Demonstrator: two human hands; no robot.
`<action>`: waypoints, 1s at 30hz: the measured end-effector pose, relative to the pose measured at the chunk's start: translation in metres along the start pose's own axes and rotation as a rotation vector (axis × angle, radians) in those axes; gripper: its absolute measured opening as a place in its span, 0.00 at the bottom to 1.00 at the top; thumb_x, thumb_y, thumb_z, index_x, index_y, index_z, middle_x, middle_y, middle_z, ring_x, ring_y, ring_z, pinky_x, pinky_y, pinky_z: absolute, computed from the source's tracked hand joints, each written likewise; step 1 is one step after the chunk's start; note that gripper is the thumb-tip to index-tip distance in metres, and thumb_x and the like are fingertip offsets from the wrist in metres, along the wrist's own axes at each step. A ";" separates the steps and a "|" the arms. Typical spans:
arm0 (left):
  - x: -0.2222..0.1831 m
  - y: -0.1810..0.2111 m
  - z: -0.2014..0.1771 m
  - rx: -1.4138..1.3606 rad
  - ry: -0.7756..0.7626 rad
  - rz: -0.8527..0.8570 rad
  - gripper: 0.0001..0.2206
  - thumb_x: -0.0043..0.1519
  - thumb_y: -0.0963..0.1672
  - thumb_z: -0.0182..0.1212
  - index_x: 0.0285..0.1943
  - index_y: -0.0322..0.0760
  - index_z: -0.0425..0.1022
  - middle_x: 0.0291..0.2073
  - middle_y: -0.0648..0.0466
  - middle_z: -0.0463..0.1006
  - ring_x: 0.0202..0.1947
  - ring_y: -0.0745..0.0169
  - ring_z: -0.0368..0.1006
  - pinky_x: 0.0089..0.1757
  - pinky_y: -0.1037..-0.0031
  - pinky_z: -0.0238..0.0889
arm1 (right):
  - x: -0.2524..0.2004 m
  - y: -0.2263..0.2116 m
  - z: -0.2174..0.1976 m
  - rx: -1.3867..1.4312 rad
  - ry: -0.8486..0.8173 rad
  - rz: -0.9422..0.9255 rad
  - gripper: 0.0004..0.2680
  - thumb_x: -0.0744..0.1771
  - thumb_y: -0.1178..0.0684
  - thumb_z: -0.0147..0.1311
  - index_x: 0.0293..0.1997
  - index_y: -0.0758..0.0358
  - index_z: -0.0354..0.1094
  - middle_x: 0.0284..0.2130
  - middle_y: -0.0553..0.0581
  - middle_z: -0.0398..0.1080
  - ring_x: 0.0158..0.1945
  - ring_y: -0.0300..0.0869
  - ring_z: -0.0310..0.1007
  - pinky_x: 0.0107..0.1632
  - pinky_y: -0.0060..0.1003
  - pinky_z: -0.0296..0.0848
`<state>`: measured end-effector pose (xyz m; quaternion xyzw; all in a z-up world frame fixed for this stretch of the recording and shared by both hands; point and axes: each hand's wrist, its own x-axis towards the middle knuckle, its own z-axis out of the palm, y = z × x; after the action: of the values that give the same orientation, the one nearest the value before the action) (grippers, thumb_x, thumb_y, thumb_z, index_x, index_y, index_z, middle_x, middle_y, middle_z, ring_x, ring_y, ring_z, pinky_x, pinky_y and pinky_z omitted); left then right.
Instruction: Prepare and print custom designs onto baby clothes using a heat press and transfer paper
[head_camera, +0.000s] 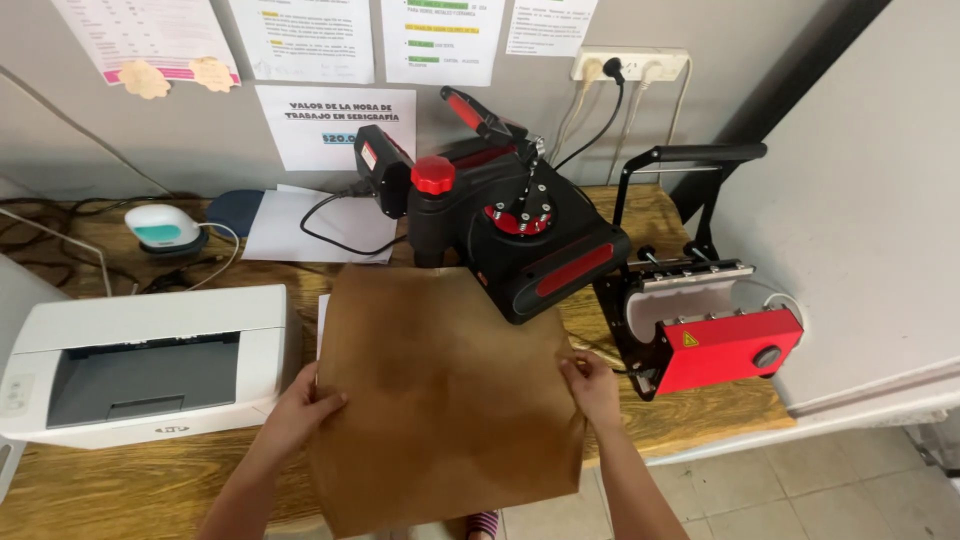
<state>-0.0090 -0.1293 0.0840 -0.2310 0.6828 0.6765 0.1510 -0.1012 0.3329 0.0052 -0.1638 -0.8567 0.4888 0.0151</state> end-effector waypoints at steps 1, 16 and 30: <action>-0.001 0.001 -0.001 0.086 0.037 -0.021 0.31 0.58 0.41 0.63 0.74 0.50 0.64 0.46 0.40 0.82 0.46 0.49 0.78 0.48 0.65 0.69 | 0.006 -0.001 0.004 -0.031 -0.017 -0.014 0.11 0.64 0.44 0.61 0.45 0.57 0.77 0.32 0.52 0.79 0.35 0.41 0.77 0.40 0.37 0.70; 0.023 -0.041 -0.008 0.612 0.336 0.028 0.41 0.58 0.56 0.61 0.81 0.56 0.47 0.51 0.49 0.80 0.54 0.42 0.75 0.50 0.51 0.67 | 0.000 0.024 0.008 -0.145 0.053 0.053 0.19 0.63 0.36 0.61 0.55 0.51 0.71 0.39 0.53 0.77 0.42 0.48 0.78 0.45 0.44 0.70; -0.015 -0.269 -0.057 -0.112 0.822 0.302 0.25 0.67 0.38 0.58 0.76 0.31 0.66 0.51 0.38 0.74 0.37 0.48 0.70 0.34 0.62 0.63 | -0.032 0.164 -0.047 0.406 0.211 -0.417 0.08 0.65 0.60 0.61 0.47 0.65 0.70 0.49 0.61 0.76 0.46 0.40 0.75 0.50 0.32 0.73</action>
<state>0.1494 -0.1780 -0.1357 -0.3862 0.6745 0.5789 -0.2466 -0.0190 0.4395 -0.1042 -0.0279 -0.7504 0.6168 0.2361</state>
